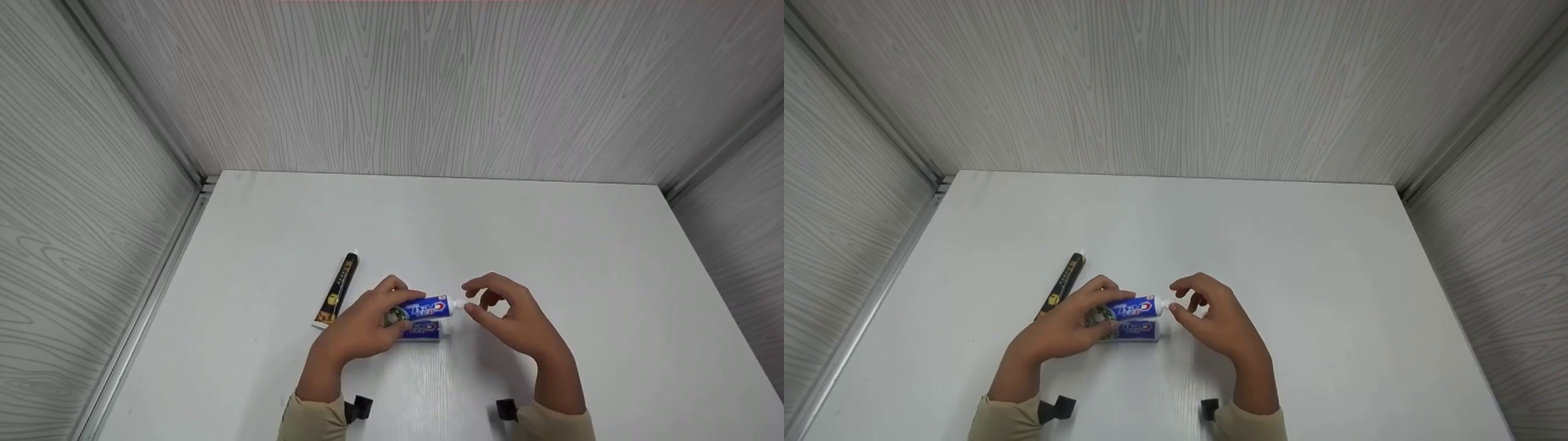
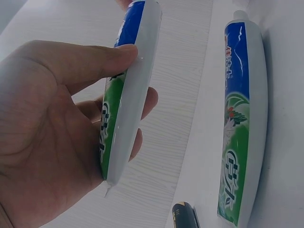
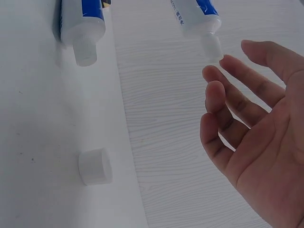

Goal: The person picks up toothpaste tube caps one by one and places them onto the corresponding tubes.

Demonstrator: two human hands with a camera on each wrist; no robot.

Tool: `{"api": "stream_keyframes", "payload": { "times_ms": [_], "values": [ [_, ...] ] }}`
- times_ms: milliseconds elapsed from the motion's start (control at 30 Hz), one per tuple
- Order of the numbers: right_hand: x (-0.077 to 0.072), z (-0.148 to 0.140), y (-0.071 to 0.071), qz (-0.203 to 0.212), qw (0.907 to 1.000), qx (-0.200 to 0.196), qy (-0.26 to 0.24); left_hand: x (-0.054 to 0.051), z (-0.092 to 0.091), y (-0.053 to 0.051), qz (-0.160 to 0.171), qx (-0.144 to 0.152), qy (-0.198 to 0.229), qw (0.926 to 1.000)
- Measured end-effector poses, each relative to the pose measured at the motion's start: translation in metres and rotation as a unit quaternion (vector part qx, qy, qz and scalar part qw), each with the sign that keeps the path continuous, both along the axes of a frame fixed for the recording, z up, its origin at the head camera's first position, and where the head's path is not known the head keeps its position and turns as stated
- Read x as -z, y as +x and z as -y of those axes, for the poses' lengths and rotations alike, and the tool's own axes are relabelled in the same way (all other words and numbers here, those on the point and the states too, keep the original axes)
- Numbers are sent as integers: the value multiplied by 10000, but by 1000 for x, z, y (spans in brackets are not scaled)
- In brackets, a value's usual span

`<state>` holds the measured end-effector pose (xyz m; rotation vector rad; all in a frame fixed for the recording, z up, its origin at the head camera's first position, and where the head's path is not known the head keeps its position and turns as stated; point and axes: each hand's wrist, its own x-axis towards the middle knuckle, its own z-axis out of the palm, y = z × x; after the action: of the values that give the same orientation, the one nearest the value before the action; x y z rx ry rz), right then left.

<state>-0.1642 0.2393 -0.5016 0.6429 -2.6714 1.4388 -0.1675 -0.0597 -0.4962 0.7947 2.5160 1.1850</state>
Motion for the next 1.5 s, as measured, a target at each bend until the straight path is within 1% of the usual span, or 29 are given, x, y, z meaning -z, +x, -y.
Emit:
{"api": "stream_keyframes", "payload": {
  "times_ms": [133,367,500,600,767,867,967,1067,1167,1267,1500],
  "values": [
    [0,0,-2,-178,9997,-124,-103,-2,1,-1,-30,-20,-9,10000],
    [-1,-1,-4,-69,9999,-110,-81,-2,2,-2,10,88,103,9999],
    [1,-1,-5,-51,9997,-214,-106,-2,3,-2,23,134,139,9998],
    [2,0,-5,48,9996,-279,-81,-2,3,-1,-4,149,135,9998],
    [1,1,-6,363,9990,-256,54,-1,3,-1,-47,168,141,9997],
    [0,1,-6,572,9980,-237,101,-1,3,-1,-26,184,175,9997],
    [0,1,-6,686,9974,-191,104,-1,3,0,14,186,229,9996],
    [0,1,-5,609,9980,-128,85,-2,3,0,59,191,296,9994],
    [1,1,-3,350,9993,-110,73,-2,3,0,67,179,307,9993],
    [2,1,-2,161,9997,-177,14,-2,3,0,61,160,274,9995],
    [4,0,-1,92,9996,-250,0,1,3,1,86,200,334,9992]
  ]
}}
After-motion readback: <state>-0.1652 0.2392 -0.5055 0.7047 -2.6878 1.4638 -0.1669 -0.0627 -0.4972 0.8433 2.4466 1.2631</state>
